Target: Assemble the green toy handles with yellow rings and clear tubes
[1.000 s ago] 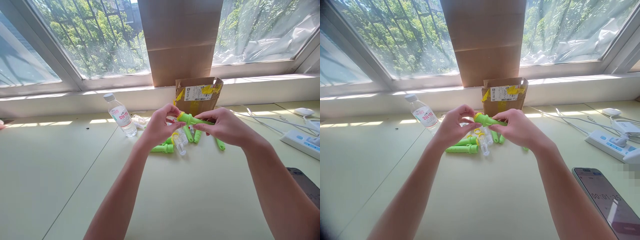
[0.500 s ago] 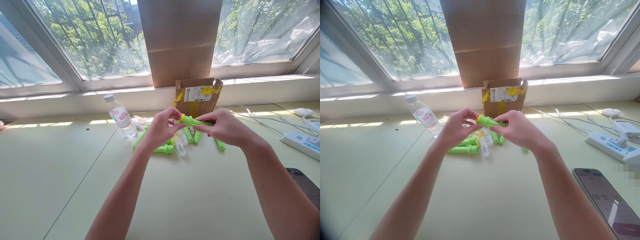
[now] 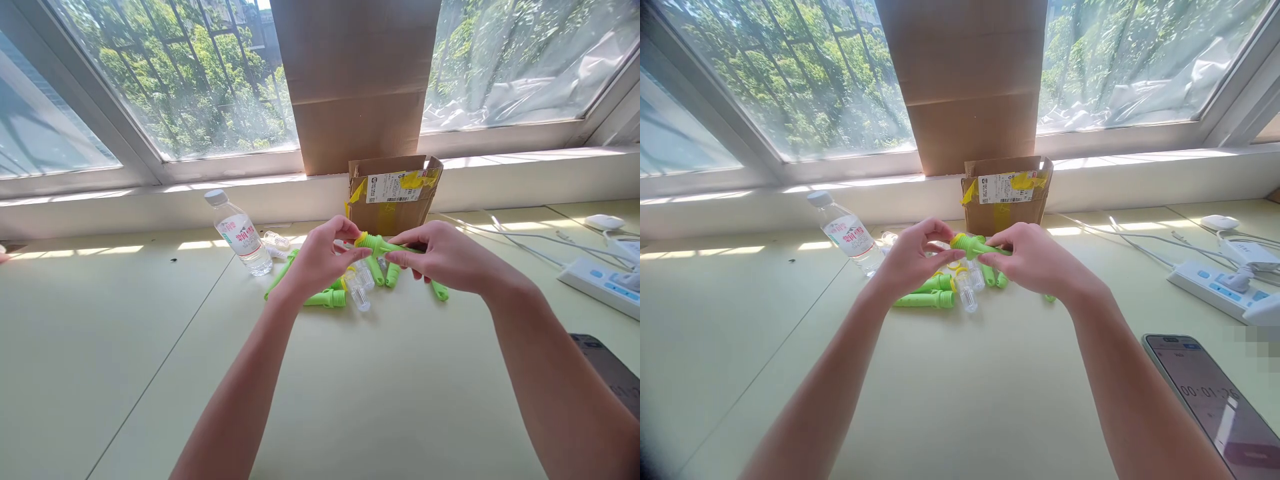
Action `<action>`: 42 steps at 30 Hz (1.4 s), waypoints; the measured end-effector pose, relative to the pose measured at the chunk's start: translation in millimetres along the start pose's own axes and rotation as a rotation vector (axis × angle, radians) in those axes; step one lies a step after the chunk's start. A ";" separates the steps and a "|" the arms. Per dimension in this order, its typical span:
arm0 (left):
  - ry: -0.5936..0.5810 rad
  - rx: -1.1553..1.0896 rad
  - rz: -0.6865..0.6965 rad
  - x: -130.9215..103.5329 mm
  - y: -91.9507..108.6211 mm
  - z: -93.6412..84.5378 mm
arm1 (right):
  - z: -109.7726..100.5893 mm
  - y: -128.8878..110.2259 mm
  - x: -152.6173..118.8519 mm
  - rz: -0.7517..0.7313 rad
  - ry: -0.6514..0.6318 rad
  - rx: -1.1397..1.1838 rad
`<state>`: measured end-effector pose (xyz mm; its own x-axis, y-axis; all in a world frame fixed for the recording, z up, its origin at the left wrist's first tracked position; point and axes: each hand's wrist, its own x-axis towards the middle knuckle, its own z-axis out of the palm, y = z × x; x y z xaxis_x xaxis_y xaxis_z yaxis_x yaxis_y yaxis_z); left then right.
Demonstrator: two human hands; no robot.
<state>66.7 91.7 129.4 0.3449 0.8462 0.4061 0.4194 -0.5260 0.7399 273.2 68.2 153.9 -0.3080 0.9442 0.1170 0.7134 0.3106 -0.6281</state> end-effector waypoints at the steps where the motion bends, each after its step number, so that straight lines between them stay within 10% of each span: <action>1: -0.008 0.001 -0.007 0.1 -0.2 -0.1 | 0.0 -0.4 -0.1 -0.003 0.010 0.001; 42: -0.014 -0.050 -0.003 0.3 -3.9 -3.2 | 6.8 4.4 2.5 0.047 -0.078 0.124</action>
<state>62.5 94.2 128.4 0.3559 0.8463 0.3963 0.3782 -0.5183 0.7670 271.2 71.2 146.2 -0.3273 0.9445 0.0287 0.6464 0.2459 -0.7223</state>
